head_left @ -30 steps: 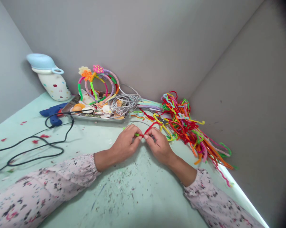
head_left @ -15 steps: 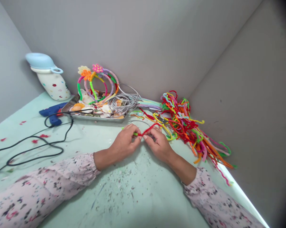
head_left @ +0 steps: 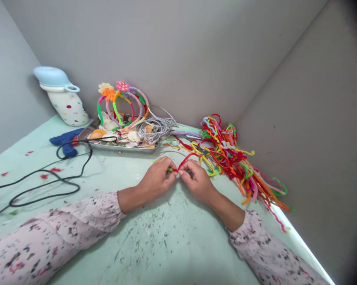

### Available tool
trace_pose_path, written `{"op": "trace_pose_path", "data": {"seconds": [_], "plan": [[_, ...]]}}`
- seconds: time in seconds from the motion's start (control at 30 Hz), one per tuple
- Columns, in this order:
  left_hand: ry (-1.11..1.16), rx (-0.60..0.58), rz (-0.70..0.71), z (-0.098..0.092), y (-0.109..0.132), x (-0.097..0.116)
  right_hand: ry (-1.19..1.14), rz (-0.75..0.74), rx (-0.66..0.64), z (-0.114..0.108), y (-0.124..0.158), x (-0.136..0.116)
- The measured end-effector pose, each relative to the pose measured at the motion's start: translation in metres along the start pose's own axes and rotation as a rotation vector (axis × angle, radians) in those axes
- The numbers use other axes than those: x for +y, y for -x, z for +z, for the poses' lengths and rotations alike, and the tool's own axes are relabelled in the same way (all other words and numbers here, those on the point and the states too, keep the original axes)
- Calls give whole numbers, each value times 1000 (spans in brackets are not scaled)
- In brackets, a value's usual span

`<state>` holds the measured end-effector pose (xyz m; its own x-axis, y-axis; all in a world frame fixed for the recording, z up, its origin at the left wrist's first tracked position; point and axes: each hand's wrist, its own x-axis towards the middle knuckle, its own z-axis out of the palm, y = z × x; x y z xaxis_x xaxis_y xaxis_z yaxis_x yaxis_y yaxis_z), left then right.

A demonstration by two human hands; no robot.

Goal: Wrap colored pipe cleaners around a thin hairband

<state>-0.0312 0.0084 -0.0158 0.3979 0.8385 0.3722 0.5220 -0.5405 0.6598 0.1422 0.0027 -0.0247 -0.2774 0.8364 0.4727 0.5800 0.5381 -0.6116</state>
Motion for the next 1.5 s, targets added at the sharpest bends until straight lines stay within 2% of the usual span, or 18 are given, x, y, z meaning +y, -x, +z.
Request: {"op": "trace_pose_path", "data": {"seconds": [0.47, 0.77, 1.5], "plan": [[4, -12, -5, 1, 0, -2, -2, 30, 4, 2, -1, -1], [-3, -6, 28, -1, 0, 2, -53, -21, -7, -2, -1, 1], [32, -22, 72, 0, 0, -1, -107, 66, 2, -1, 0, 0]]}}
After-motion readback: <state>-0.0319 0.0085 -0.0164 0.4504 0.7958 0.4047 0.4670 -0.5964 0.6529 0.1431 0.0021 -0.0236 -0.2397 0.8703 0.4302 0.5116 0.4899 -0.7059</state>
